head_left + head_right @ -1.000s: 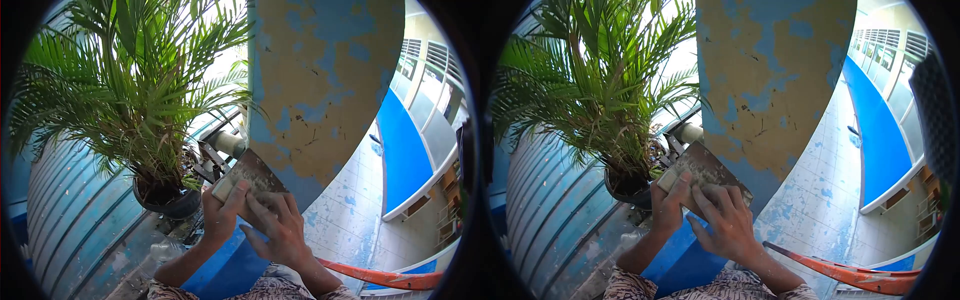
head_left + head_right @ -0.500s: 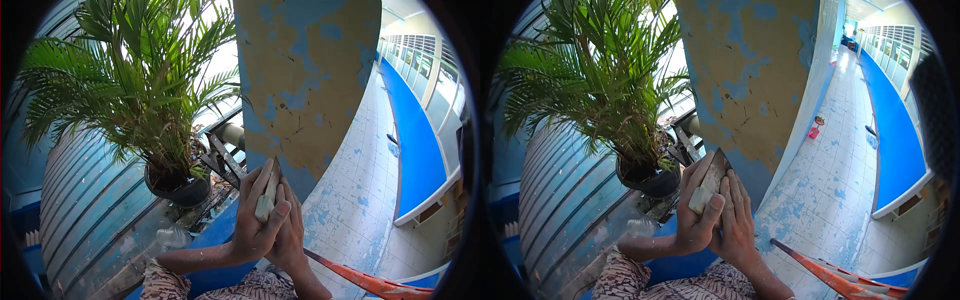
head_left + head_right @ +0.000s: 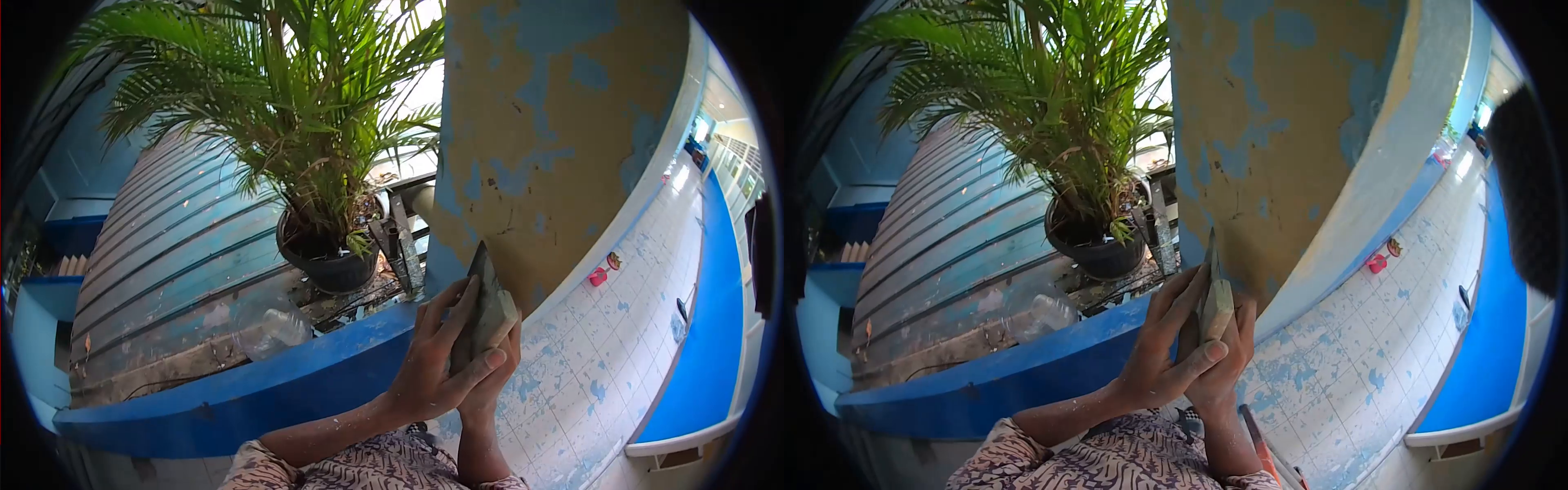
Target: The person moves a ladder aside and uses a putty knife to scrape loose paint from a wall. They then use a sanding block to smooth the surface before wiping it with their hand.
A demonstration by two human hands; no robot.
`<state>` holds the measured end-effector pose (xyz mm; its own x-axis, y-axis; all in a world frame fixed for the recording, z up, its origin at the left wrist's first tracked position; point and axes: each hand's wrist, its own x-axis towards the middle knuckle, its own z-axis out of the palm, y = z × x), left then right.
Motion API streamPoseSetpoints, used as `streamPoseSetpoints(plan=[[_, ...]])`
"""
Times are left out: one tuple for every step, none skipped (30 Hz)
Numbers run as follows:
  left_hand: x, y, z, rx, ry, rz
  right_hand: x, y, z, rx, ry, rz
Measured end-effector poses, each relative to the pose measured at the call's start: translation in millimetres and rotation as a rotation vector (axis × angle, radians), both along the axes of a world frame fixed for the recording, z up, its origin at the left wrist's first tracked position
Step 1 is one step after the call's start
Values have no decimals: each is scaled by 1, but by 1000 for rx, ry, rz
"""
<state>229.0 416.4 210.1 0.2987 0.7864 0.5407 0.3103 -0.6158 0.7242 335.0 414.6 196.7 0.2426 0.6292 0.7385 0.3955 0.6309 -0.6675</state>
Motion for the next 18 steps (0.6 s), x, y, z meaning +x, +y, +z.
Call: streamPoseSetpoints(plan=[[2,1,-3,24,18,52,-1,2,1,-38,2,-11],[4,1,-5,49,34,96,-3,4,2,-74,1,-30],[5,0,-5,35,27,98,-3,4,1,-87,-7,-29],[6,-1,-4,-57,-88,60,-2,6,0,-88,-25,-28],[7,2,-3,-140,-205,19,-1,8,1,-80,-46,-29],[8,5,-2,-138,-220,13,0,9,3,-77,-62,-34],[10,9,-1,-144,-223,-12,0,11,4,-100,-44,-46],[11,13,0,-152,-228,-36,0,12,6,-126,-28,-57],[13,17,3,-157,-248,-40,2,13,6,-130,-48,-61],[16,23,6,-175,-268,-52,5,16,6,-176,-22,-86],[17,25,8,-193,-286,-66,5,17,5,-220,5,-113],[15,27,7,-195,-303,-75,4,19,2,-220,-12,-122],[15,30,7,-165,-302,-68,4,19,0,-233,84,-83],[16,33,7,-136,-305,-60,4,20,0,-246,176,-45],[16,36,7,-136,-329,-70,3,20,1,-244,153,-56],[14,39,6,-128,-334,-87,0,20,2,-211,133,-78],[11,40,5,-125,-335,-103,-3,20,2,-183,117,-100],[7,41,6,-136,-349,-111,-4,22,-1,-192,103,-110]])
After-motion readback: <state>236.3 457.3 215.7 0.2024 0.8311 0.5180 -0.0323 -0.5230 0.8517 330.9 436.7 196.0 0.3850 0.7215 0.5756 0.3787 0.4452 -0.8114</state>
